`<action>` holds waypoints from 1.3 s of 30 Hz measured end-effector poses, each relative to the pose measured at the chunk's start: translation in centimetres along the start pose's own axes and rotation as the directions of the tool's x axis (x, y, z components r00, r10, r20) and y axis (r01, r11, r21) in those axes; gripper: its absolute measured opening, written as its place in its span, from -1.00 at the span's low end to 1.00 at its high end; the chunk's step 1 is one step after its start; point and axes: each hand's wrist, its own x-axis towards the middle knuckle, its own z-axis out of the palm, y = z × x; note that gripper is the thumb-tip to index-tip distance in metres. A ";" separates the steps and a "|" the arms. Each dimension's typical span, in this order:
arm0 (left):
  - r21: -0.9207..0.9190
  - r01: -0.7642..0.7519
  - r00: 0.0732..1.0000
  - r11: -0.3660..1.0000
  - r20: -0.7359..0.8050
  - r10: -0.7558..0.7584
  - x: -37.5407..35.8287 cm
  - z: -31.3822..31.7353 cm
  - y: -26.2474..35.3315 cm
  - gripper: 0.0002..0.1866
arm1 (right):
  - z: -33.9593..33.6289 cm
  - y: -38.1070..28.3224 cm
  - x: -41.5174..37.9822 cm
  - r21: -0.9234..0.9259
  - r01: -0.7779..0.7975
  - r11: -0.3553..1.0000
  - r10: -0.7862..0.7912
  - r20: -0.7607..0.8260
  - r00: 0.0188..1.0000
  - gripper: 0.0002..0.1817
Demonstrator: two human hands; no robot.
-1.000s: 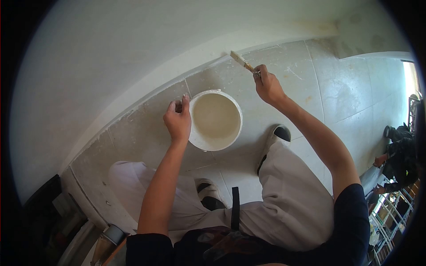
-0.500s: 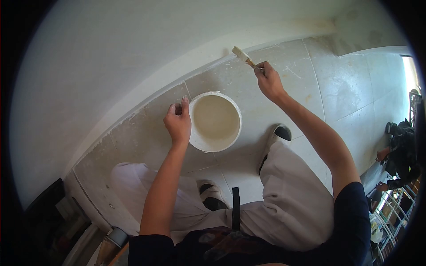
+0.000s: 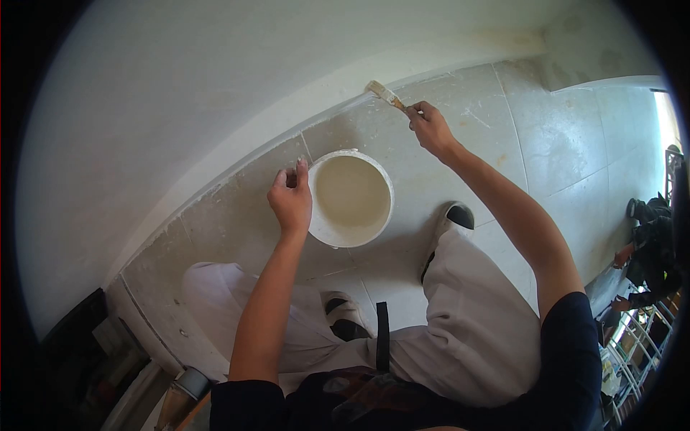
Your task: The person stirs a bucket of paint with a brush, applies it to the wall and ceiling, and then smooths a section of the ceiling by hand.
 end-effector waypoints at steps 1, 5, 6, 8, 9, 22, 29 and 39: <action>0.004 0.005 1.000 1.000 0.003 -0.005 0.0 0.0 -0.1 -0.55 | 0.0 0.0 0.0 -0.009 -0.009 1.000 0.009 0.007 1.000 -0.61; 0.004 0.019 1.000 1.000 0.003 -0.019 0.1 -0.1 -0.1 -0.55 | -0.6 -0.3 -0.9 -0.010 -0.066 0.998 0.066 0.037 0.997 -0.60; 0.002 0.025 1.000 1.000 0.007 -0.025 0.1 -0.1 0.0 -0.55 | -0.7 -0.2 -1.2 -0.003 -0.084 0.996 0.084 0.049 0.995 -0.61; -0.001 0.023 1.000 1.000 0.008 -0.023 0.1 -0.1 0.1 -0.55 | -1.1 -0.1 -1.9 0.011 -0.121 0.993 0.120 0.074 0.990 -0.61; 0.000 0.016 1.000 1.000 0.004 -0.016 0.1 -0.1 0.0 -0.55 | -1.2 0.1 -2.1 0.006 -0.111 0.994 0.110 0.079 0.991 -0.61; -0.016 0.000 1.000 1.000 0.009 0.000 -0.2 -0.3 0.8 -0.56 | -1.1 0.1 -2.6 0.051 0.037 0.998 -0.041 0.079 0.996 -0.68; 0.010 -0.069 0.998 0.998 -0.010 0.069 -0.1 -0.2 0.4 -0.56 | -2.1 0.2 -3.4 0.046 0.046 0.998 -0.047 0.017 0.999 -0.61; 0.060 -0.142 0.990 0.988 0.031 0.140 0.1 0.0 -0.1 -0.50 | -5.7 3.1 -7.2 -0.078 0.016 0.997 -0.020 -0.049 0.999 -0.50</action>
